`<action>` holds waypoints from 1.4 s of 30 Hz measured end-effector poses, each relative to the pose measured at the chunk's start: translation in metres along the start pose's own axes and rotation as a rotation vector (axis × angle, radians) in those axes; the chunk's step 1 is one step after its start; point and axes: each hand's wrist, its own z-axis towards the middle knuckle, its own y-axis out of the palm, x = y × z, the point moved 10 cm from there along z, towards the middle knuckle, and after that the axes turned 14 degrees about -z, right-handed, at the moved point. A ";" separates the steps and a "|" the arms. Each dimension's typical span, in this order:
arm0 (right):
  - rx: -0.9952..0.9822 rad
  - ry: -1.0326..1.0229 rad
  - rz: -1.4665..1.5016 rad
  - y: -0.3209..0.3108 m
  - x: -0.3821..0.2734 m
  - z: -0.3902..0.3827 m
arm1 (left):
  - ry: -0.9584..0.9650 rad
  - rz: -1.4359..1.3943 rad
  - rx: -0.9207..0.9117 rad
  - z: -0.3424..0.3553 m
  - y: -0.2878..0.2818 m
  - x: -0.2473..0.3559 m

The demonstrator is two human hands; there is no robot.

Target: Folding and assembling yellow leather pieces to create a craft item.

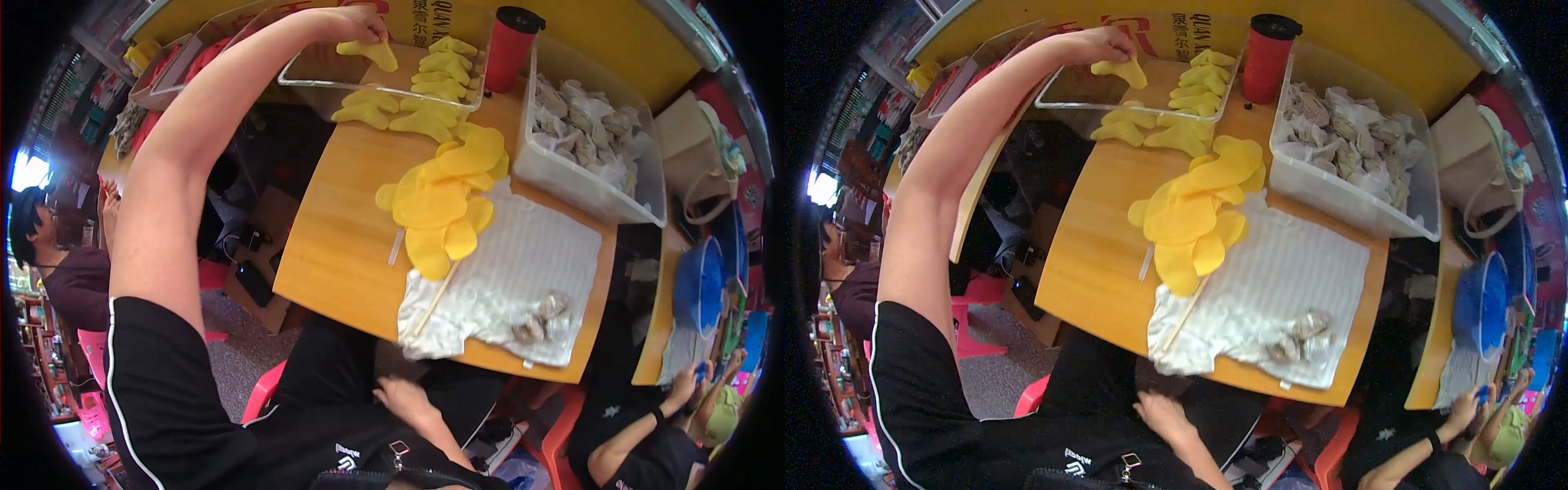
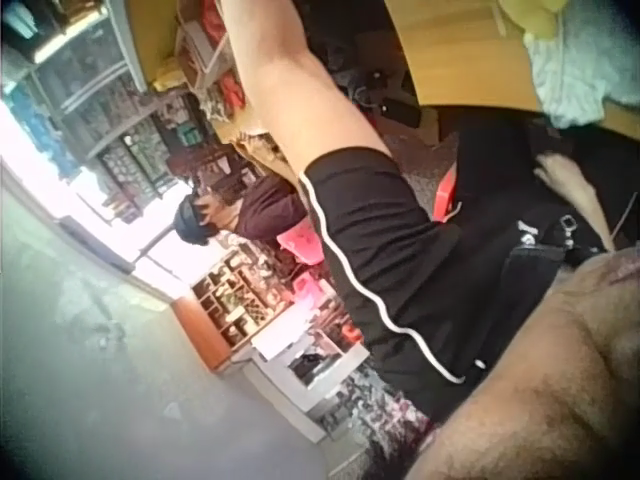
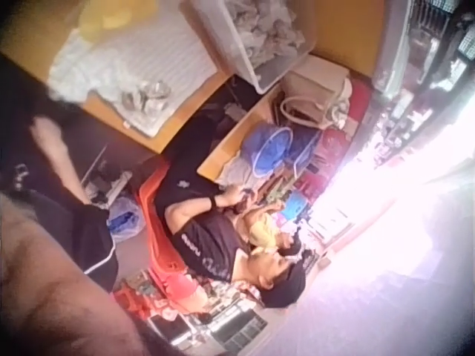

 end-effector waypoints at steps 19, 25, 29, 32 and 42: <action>0.052 0.014 0.229 -0.016 0.010 -0.001 | -0.468 -0.076 -0.394 0.043 0.111 -0.051; 0.114 -0.024 0.156 -0.020 0.002 -0.003 | 0.116 -0.022 0.422 0.020 -0.002 0.043; 0.154 -0.045 0.102 -0.020 -0.002 -0.001 | 0.588 -0.024 0.684 -0.105 0.041 0.197; 0.171 -0.050 0.078 -0.014 -0.004 0.001 | 0.443 -0.167 0.419 -0.119 0.126 0.230; 0.402 -0.145 0.109 -0.034 -0.010 -0.017 | -0.027 -0.155 0.329 -0.066 0.215 0.144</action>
